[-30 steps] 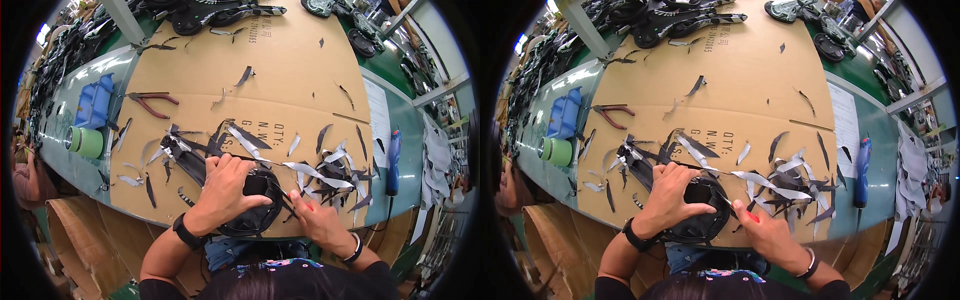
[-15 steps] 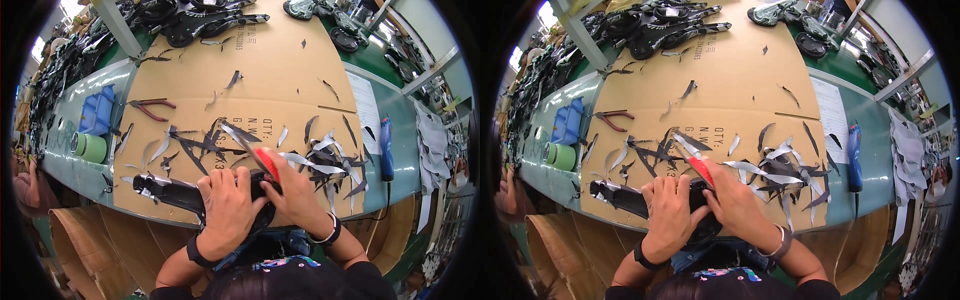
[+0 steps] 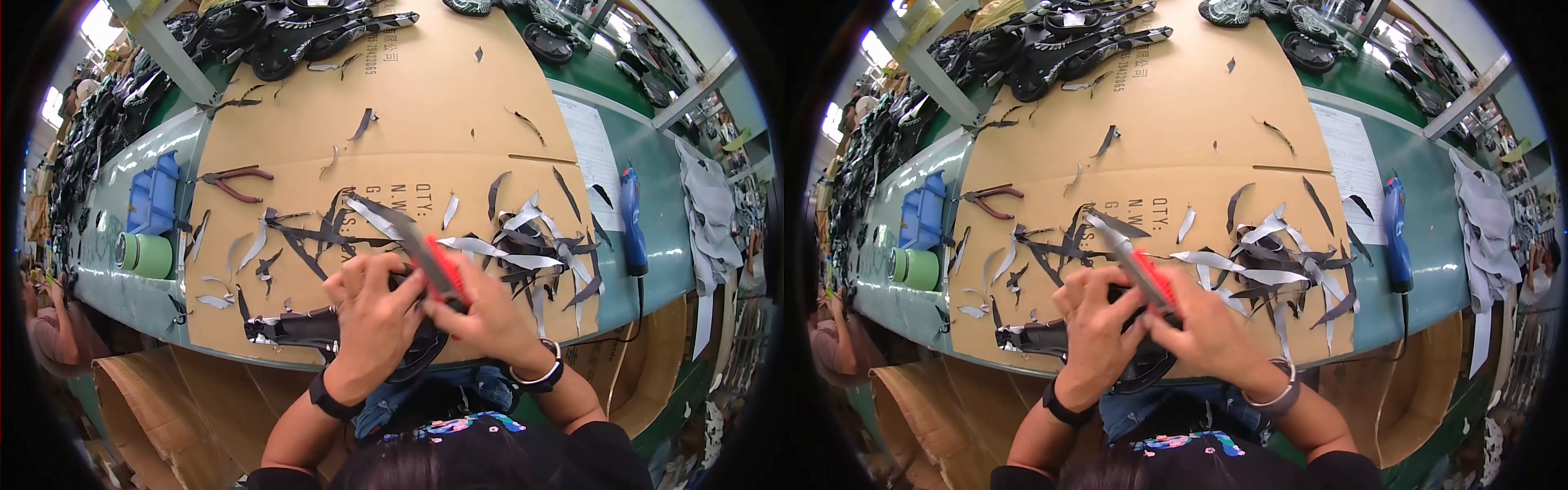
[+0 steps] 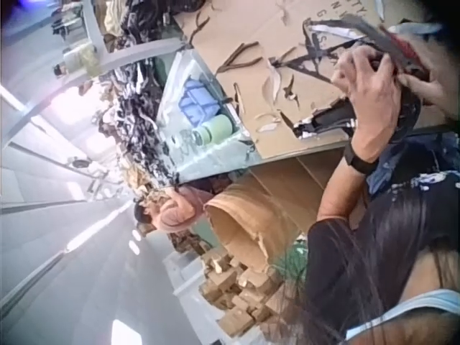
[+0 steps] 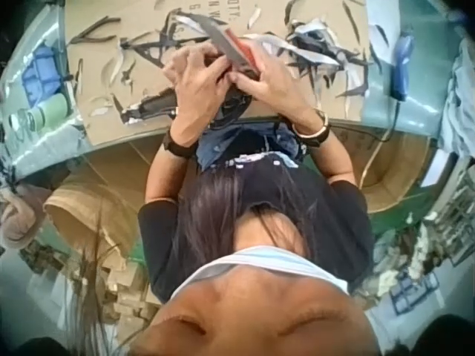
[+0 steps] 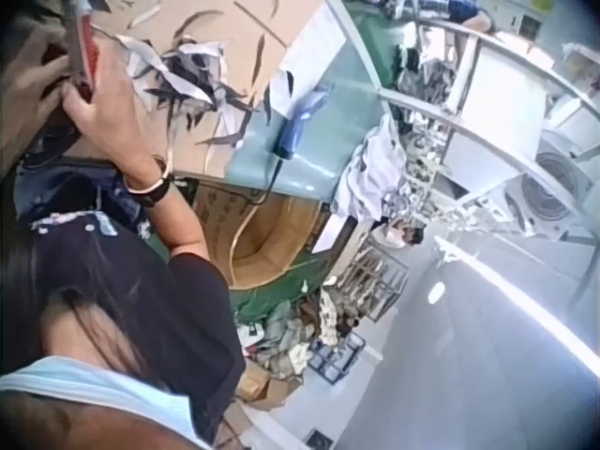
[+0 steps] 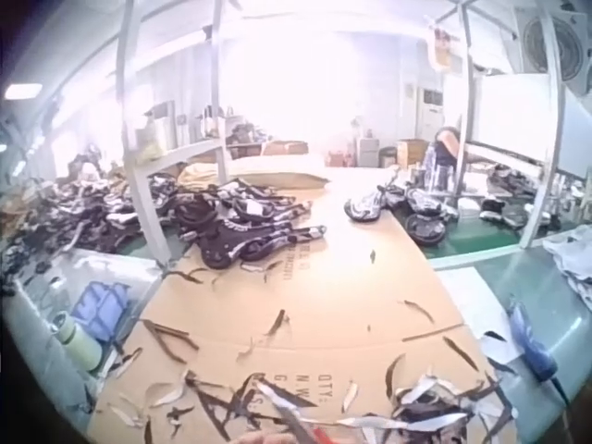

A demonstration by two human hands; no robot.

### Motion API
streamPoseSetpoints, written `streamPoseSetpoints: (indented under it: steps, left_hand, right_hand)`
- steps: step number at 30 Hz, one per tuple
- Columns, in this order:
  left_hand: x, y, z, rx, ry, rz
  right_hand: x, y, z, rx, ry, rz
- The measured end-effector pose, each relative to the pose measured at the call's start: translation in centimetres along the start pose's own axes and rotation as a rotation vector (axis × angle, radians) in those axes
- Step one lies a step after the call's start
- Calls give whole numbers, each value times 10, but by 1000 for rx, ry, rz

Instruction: The person picks up a bicycle seat, trims excess material from its underside using a utility knife, and places it onto a pile, repeating the process for several seats.

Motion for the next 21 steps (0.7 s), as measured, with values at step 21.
streamPoseSetpoints:
  steps: [21]
  left_hand:
    - [-17, -12, 67, 522, -1569, -306]
  right_hand:
    - [-19, -120, 4, -255, -286, 67]
Point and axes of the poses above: each hand's wrist, its own y-axis towards the middle knuckle, its own x-axis out of the back of the hand, z = x × y, the point moved 3 cm from there along y, towards the middle knuckle, and after that the axes turned 13 degrees about x, right-handed, at the moved point
